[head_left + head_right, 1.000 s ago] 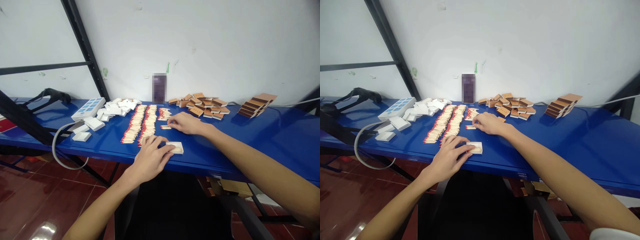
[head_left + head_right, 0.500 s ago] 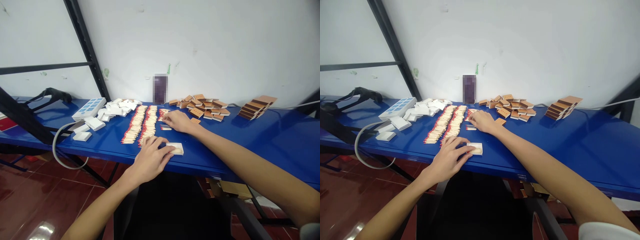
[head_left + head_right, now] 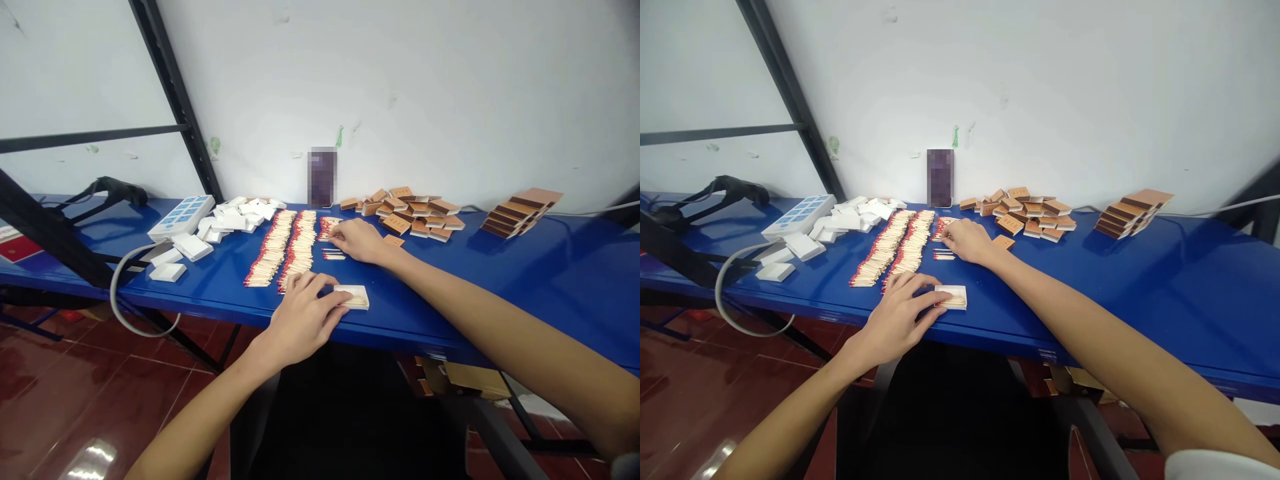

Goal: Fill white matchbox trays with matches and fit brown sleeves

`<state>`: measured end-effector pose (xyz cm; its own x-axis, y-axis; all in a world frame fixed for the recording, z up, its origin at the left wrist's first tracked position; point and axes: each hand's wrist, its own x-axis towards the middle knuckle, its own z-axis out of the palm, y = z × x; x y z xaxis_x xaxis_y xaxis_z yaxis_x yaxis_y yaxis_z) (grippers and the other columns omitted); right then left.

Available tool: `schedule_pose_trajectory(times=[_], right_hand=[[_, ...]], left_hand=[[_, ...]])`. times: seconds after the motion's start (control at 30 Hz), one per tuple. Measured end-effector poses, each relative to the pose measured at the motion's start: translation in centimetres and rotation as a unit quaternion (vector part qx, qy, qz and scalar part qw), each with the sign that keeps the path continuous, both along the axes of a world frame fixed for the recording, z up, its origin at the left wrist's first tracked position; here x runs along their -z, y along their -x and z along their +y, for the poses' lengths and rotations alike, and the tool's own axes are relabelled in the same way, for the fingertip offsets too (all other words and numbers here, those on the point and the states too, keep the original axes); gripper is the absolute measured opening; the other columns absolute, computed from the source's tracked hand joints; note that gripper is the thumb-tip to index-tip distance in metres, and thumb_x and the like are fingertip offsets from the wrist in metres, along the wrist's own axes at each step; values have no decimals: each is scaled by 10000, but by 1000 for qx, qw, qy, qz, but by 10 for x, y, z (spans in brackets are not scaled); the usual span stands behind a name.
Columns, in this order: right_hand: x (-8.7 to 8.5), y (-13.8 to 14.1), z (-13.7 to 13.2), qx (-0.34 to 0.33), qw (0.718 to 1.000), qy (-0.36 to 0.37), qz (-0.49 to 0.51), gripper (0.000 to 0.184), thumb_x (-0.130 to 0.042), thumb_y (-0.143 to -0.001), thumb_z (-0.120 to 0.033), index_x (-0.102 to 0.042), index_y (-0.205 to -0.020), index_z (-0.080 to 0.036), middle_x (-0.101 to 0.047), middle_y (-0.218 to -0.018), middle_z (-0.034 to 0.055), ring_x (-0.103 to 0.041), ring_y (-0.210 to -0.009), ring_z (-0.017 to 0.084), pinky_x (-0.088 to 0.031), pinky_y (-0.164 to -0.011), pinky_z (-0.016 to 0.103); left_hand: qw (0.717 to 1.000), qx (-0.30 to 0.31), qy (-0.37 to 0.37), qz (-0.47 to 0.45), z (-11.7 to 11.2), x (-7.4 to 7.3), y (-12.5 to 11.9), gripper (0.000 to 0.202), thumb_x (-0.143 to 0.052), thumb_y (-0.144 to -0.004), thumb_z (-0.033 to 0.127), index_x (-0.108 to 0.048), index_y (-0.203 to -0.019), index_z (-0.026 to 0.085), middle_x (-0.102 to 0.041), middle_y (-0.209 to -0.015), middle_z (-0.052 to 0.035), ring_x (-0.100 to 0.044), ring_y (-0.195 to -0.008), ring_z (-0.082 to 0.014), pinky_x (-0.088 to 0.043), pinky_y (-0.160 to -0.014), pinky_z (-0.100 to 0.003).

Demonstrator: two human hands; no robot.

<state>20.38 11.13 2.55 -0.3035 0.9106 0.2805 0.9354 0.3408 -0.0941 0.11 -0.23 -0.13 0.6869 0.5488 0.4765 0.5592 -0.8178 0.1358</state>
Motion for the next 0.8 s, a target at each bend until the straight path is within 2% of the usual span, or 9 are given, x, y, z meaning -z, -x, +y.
schedule_pose_trajectory(times=[0.13, 0.23, 0.33, 0.43, 0.53, 0.7, 0.8], right_hand=[[-3, -2, 2, -1, 1000, 18, 2, 231, -511, -916, -278, -730, -918, -205, -738, -885, 68, -622, -761, 183, -346, -598, 271], [-8, -9, 0, -37, 998, 52, -5, 211, -543, -891, -260, -734, -828, -194, -733, -806, 56, -615, -712, 173, -363, -609, 265], [-13, -18, -5, -69, 995, 70, 27, 198, -579, -875, -271, -755, -834, -189, -742, -800, 44, -628, -726, 173, -392, -653, 262], [-14, -21, -6, -31, 998, 26, 48, 235, -567, -893, -301, -770, -918, -187, -753, -865, 58, -636, -765, 190, -395, -666, 275], [-9, -18, -2, -4, 1000, -12, 27, 248, -549, -908, -303, -764, -967, -195, -754, -926, 70, -640, -813, 206, -383, -663, 287], [1, -12, 6, -19, 999, -28, 6, 280, -508, -936, -340, -758, -1002, -234, -755, -974, 56, -640, -849, 207, -340, -608, 285], [5, -13, 7, -29, 999, -24, 2, 293, -489, -944, -345, -762, -961, -239, -756, -924, 50, -640, -820, 206, -320, -590, 287]], left_hand=[[1000, 1, 5, -3, 0, 0, 0, 256, -480, -1005, 304, -675, -1161, 251, -609, -1189, -82, -526, -1080, -247, -372, -956, -447], [1000, 2, 8, -1, 0, 0, 1, 263, -469, -1010, 312, -674, -1162, 250, -608, -1189, -80, -524, -1073, -246, -371, -950, -446], [1000, 2, 7, 1, 0, -1, 0, 262, -467, -1011, 312, -674, -1159, 249, -607, -1189, -78, -521, -1073, -245, -371, -946, -444], [1000, 1, 6, 1, 0, -1, 0, 261, -470, -1010, 308, -675, -1160, 252, -604, -1197, -80, -518, -1075, -244, -371, -948, -440], [1000, 2, 9, 2, 0, -1, 0, 265, -463, -1011, 308, -676, -1161, 254, -603, -1195, -82, -516, -1072, -244, -375, -945, -436], [1000, 5, 3, -3, 0, 0, 0, 269, -458, -1012, 304, -678, -1155, 244, -603, -1194, -84, -512, -1065, -244, -378, -950, -439], [1000, 6, 5, -5, 1, 1, 0, 270, -453, -1014, 303, -676, -1153, 240, -599, -1198, -81, -507, -1064, -245, -373, -956, -440]])
